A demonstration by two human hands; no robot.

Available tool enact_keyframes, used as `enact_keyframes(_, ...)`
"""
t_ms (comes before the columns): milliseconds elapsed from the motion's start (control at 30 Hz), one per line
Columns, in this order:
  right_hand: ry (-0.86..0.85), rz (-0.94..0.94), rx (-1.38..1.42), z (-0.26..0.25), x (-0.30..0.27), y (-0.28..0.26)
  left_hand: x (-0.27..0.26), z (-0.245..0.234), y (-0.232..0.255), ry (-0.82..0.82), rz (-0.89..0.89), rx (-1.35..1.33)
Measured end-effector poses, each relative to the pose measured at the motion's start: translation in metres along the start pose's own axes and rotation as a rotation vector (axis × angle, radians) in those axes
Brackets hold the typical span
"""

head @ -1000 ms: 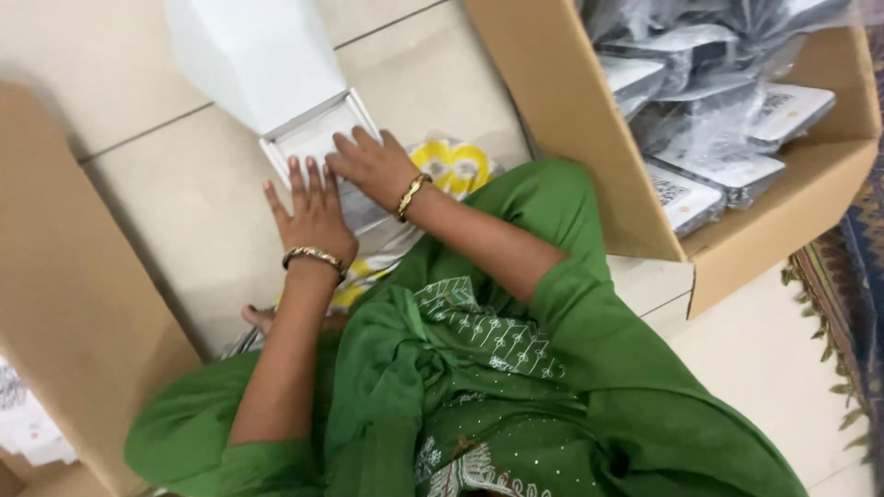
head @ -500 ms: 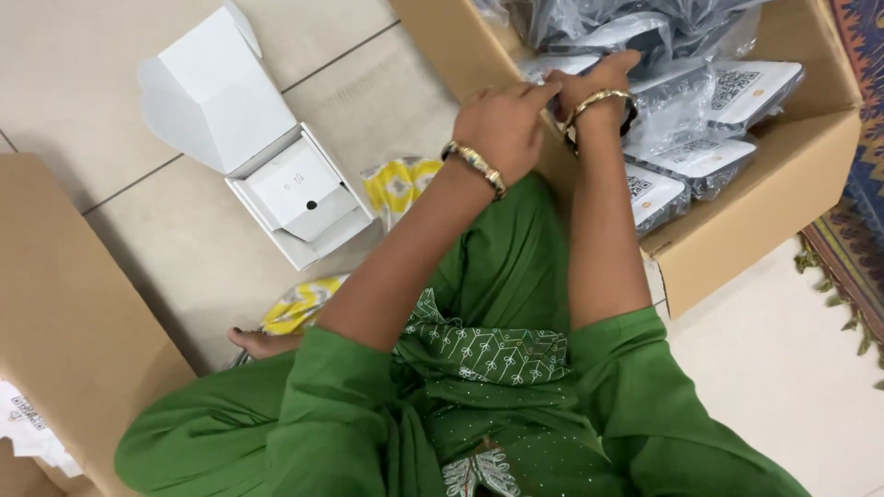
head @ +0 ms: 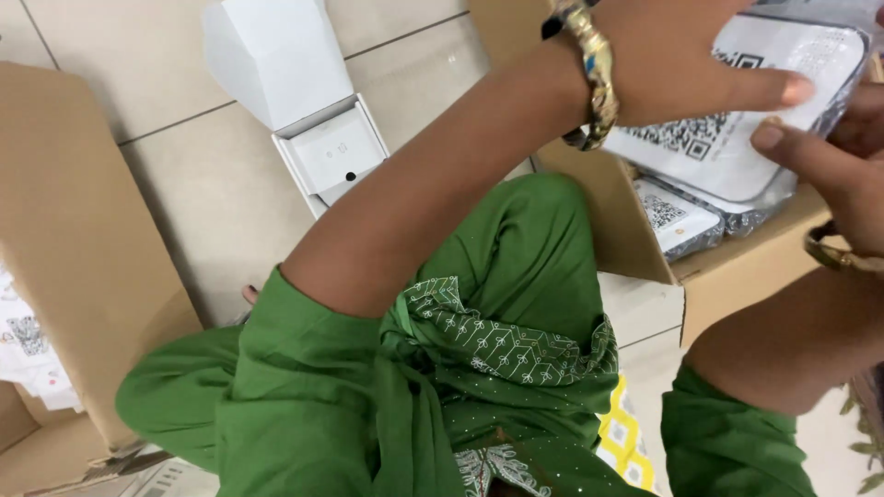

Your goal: The person unboxes electronic devices and applies QR code stickers to them.

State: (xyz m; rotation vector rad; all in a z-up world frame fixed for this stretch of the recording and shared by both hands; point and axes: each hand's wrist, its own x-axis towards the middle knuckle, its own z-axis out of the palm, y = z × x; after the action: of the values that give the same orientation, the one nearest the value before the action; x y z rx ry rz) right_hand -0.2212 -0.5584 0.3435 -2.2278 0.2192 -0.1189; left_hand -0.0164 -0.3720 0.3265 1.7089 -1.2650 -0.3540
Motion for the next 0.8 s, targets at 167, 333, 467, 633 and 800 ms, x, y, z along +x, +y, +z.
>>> enact_keyframes(167, -0.262, 0.037, 0.0, 0.05, 0.046, -0.109, -0.07, -0.059, -0.027, -0.148, 0.359, -0.362)
enact_keyframes(333, -0.228, -0.02, 0.46, 0.161, 0.081, -0.066, -0.205, -0.057, -0.057, 0.227, -0.377, -0.785)
enact_keyframes(467, -0.247, 0.178, 0.786, 0.257, 0.093, -0.094, -0.264, -0.06, -0.082, 0.813, -0.642, -1.202)
enact_keyframes(633, -0.41, -0.069, 0.765, 0.354, 0.121, -0.051, -0.296, -0.067, -0.125, 1.036, -0.848, -1.267)
enact_keyframes(800, -0.348, 0.243, 0.73, 0.402, 0.139, -0.028, -0.333, -0.038, -0.193, 1.143, -0.98, -1.028)
